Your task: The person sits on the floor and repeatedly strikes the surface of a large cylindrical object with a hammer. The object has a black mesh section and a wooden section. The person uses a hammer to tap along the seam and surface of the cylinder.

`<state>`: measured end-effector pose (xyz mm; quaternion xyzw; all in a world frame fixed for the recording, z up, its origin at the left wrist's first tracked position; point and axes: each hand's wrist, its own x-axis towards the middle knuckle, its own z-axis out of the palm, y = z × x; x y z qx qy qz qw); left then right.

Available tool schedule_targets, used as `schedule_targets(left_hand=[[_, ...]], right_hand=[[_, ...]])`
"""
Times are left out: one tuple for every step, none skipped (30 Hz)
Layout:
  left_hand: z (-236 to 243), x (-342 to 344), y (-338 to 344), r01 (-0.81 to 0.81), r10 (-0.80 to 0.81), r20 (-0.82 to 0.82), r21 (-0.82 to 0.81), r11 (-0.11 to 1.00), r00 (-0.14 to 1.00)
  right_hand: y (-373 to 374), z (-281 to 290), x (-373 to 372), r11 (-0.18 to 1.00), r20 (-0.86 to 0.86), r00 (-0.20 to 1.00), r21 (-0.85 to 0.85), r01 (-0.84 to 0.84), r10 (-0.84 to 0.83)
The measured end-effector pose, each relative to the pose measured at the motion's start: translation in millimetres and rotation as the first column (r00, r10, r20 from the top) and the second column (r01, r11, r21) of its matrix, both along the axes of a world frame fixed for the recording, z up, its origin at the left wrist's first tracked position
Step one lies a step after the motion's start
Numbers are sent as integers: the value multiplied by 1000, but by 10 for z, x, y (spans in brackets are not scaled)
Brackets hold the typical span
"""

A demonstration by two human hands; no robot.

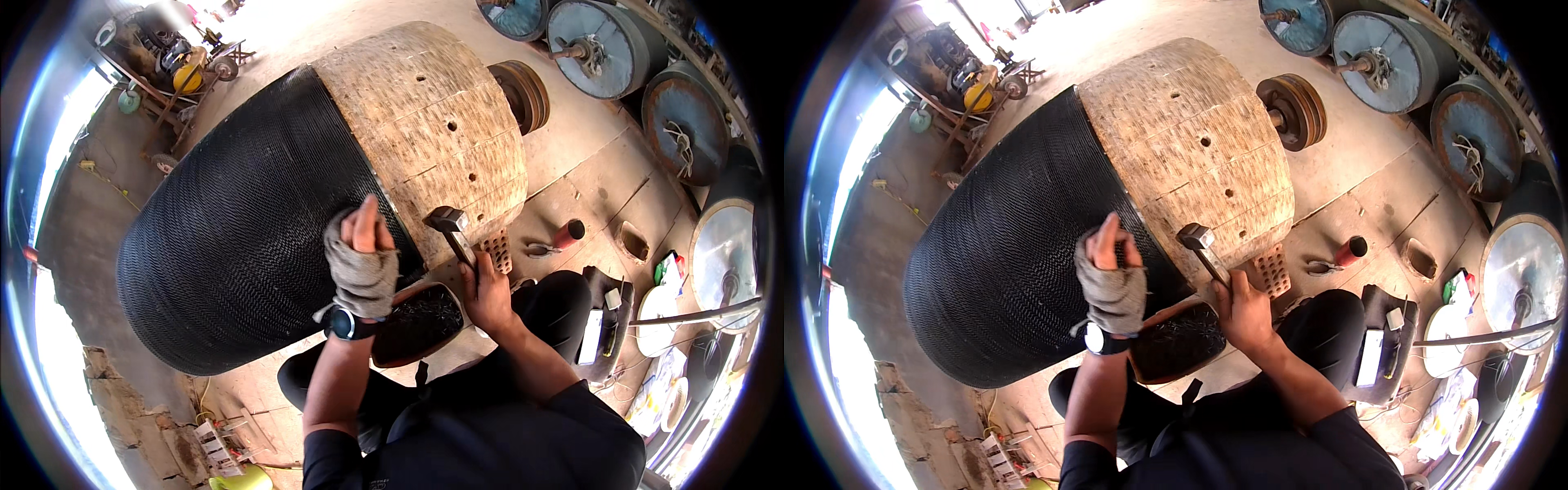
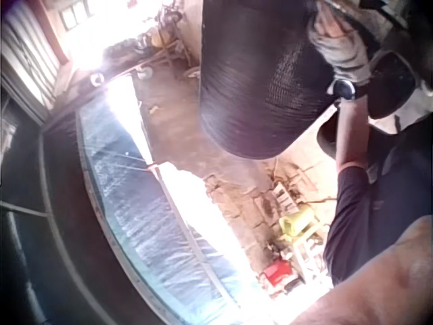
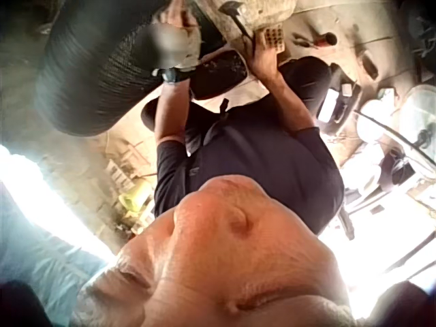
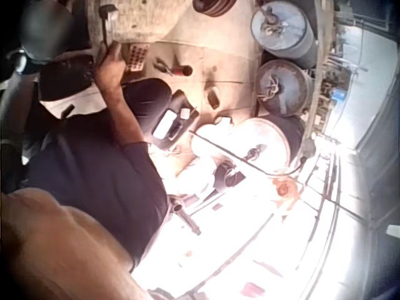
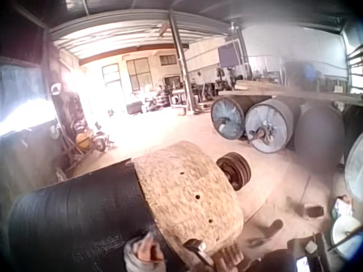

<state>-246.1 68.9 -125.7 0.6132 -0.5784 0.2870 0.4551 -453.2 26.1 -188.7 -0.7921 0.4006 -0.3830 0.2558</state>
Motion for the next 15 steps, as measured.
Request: schedule_targets(left_hand=[[-83, -117, 3, 10, -7, -82, 45, 999, 997], [-145, -194, -4, 23, -8, -163, 89, 996, 987], [-207, -216, -26, 39, -11, -243, 111, 993, 970], [-198, -241, -36, 39, -9, -240, 119, 992, 971], [-161, -254, -39, 38, -7, -237, 127, 991, 971], [-136, -261, -46, 37, -5, -234, 135, 990, 972], [-126, -258, -55, 35, -5, -240, 119, 992, 971], [-115, -270, -63, 38, 0, -266, 137, 990, 964], [-99, -283, -69, 42, 5, -293, 155, 987, 956], [-87, -285, -62, 45, 13, -317, 175, 983, 948], [-66, -291, -82, 24, 32, -289, 188, 982, 957], [-63, -312, -119, 12, 46, -307, 186, 982, 951], [-63, -359, -167, 0, 61, -330, 180, 984, 942], [-69, -386, -200, -13, 75, -354, 174, 985, 932], [-104, -384, -219, 5, 62, -404, 162, 987, 913]], right_hand=[[-6, 1, -22, 1000, -4, 1000, -16, -3, 3], [-19, 9, -30, 999, -8, 1000, -32, -8, 8], [-22, 12, -33, 999, -11, 1000, -48, -13, 13], [-23, 14, -55, 1000, -15, 1000, -20, -23, 23], [-24, 15, -70, 999, -20, 999, 8, -33, 33], [-27, 12, -82, 998, -23, 999, 36, -43, 43], [-34, 9, -87, 998, -22, 999, 24, -49, 50], [-43, 5, -90, 998, -21, 998, 12, -56, 56], [-54, 2, -91, 998, -20, 998, 1, -61, 61], [-49, -3, -76, 998, -17, 997, -9, -69, 69], [-42, 13, -56, 997, 2, 997, 12, -75, 75], [-31, 52, -34, 996, 21, 996, 33, -82, 81], [-26, 103, -25, 995, 34, 996, 50, -90, 88], [-17, 136, -15, 996, 47, 995, 15, -87, 86], [-8, 164, -2, 996, 61, 995, -21, -84, 85]])
